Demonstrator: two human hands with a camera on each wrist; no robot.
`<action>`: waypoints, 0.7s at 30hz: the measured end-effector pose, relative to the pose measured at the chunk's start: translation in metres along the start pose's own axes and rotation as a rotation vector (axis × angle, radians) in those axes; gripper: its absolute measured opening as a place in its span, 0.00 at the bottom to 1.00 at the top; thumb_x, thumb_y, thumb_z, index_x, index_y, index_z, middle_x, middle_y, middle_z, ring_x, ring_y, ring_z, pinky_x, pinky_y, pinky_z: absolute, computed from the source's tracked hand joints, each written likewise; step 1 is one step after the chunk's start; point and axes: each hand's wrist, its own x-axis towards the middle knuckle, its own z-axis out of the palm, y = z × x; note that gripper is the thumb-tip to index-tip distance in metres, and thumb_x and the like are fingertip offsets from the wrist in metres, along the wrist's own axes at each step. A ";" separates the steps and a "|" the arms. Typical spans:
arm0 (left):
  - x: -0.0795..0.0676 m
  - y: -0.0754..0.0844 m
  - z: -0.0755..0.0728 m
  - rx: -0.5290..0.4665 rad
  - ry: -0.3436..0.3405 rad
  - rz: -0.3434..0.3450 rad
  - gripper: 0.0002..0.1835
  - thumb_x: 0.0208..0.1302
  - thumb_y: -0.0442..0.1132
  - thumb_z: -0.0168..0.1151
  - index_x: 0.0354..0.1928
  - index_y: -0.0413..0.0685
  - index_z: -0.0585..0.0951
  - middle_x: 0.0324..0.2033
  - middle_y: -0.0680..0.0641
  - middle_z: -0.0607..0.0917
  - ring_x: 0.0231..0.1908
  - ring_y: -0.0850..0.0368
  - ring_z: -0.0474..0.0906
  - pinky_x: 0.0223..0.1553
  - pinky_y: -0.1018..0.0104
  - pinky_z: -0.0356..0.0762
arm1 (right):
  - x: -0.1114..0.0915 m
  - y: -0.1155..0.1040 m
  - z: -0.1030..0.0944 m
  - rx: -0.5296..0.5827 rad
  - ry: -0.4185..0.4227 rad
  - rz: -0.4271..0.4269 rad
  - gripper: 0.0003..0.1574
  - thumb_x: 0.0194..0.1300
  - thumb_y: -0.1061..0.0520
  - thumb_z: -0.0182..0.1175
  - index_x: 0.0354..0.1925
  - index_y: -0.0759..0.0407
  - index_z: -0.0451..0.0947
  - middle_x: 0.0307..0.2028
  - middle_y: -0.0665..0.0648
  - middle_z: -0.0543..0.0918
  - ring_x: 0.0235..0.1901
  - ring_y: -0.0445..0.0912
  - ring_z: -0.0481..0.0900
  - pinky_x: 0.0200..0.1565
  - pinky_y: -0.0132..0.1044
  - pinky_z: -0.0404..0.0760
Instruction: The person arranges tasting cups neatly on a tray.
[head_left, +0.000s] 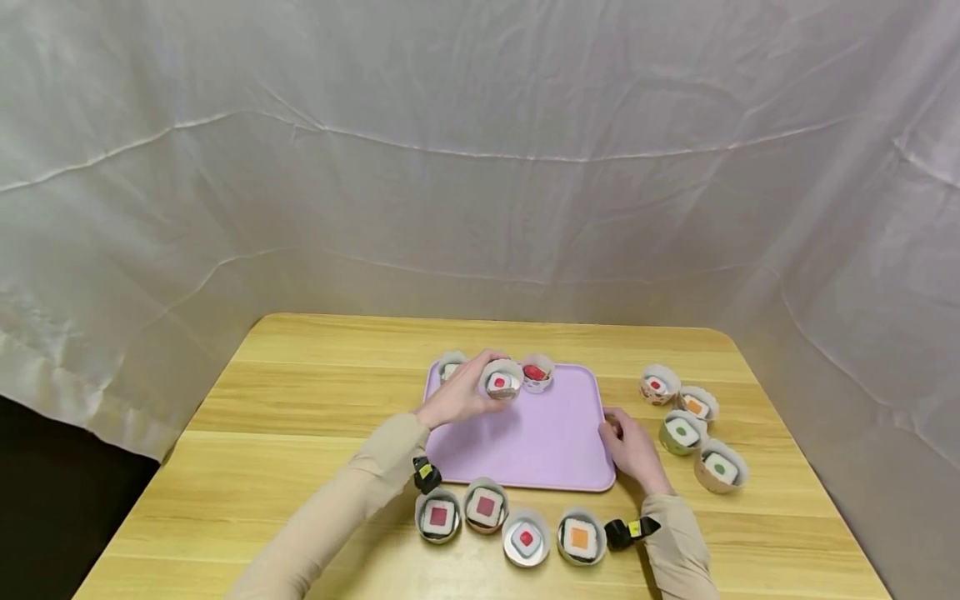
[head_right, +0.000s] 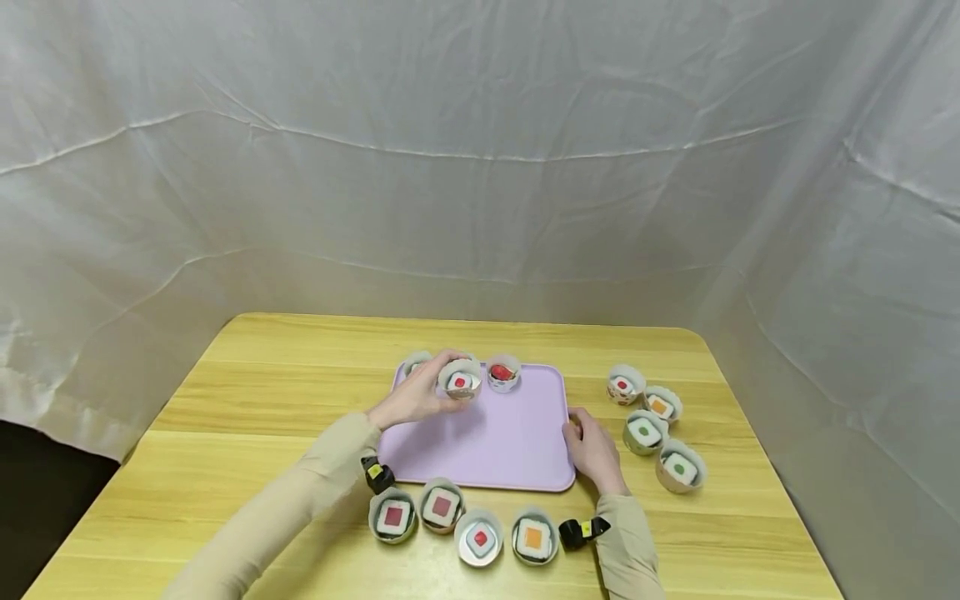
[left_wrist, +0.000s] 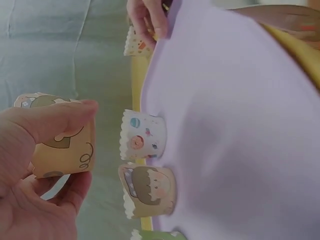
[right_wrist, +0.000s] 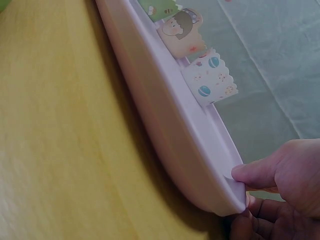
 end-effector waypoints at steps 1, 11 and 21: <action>0.004 0.001 0.000 -0.004 -0.007 0.007 0.36 0.54 0.32 0.75 0.65 0.44 0.70 0.57 0.41 0.83 0.60 0.44 0.78 0.64 0.46 0.75 | 0.000 0.000 0.000 -0.001 0.001 0.000 0.25 0.75 0.57 0.51 0.65 0.68 0.71 0.30 0.58 0.76 0.29 0.46 0.70 0.33 0.36 0.69; 0.033 0.014 0.006 0.004 -0.073 0.022 0.38 0.53 0.33 0.77 0.65 0.44 0.70 0.59 0.40 0.81 0.62 0.44 0.76 0.68 0.47 0.72 | 0.003 0.006 0.002 -0.002 0.004 0.010 0.25 0.75 0.57 0.50 0.65 0.67 0.71 0.31 0.58 0.76 0.30 0.46 0.71 0.34 0.36 0.68; 0.060 0.024 0.021 0.055 -0.142 0.026 0.36 0.53 0.35 0.77 0.63 0.47 0.72 0.56 0.43 0.83 0.57 0.48 0.79 0.64 0.55 0.75 | 0.002 0.004 0.000 -0.001 0.005 0.011 0.26 0.75 0.56 0.50 0.65 0.68 0.71 0.31 0.58 0.76 0.30 0.47 0.71 0.34 0.36 0.68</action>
